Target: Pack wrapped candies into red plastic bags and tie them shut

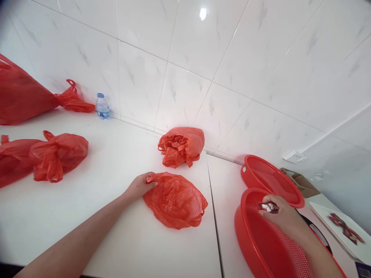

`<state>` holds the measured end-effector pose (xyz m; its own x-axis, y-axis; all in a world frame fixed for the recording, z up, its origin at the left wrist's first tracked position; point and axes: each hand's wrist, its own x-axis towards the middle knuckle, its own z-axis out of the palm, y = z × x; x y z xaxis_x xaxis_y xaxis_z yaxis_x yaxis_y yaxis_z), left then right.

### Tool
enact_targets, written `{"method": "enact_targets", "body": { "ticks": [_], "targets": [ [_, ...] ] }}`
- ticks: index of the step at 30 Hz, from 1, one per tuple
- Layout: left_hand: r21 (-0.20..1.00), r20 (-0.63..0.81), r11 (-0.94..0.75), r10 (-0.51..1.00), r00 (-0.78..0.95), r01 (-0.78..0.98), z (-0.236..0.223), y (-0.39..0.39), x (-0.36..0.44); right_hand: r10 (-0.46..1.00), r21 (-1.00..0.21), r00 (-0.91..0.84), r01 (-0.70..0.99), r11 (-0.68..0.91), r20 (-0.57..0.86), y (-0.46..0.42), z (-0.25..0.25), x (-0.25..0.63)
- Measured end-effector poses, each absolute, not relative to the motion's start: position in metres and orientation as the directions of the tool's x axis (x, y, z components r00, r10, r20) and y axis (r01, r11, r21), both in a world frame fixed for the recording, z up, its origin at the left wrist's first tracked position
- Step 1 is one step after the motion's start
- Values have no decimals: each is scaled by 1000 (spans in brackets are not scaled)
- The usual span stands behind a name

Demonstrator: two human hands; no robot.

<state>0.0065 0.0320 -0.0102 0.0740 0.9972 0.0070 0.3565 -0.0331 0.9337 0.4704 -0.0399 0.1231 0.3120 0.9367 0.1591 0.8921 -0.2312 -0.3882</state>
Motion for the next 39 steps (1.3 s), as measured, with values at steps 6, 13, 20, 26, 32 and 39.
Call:
{"method": "enact_targets", "body": {
  "ticks": [6,13,20,26,32,39],
  "targets": [
    [918,39,-65,996,76,391,-10,32,6,989,-660,-105,737,149,106,-54,117,352],
    [955,48,-56,998,36,291,-13,30,6,945,-758,-326,615,215,4,-11,52,215],
    [977,86,-71,994,-71,200,-21,41,2,971,-796,-94,559,234,219,16,-5,197],
    [992,40,-24,991,-131,125,-19,45,3,958,-750,-105,601,276,269,18,-13,213],
    [996,8,5,991,-131,94,-15,43,4,959,-670,-172,687,281,226,20,-10,224],
    [996,-18,30,990,-137,82,-12,42,5,957,-707,-126,650,278,260,17,-8,221]
  ]
}}
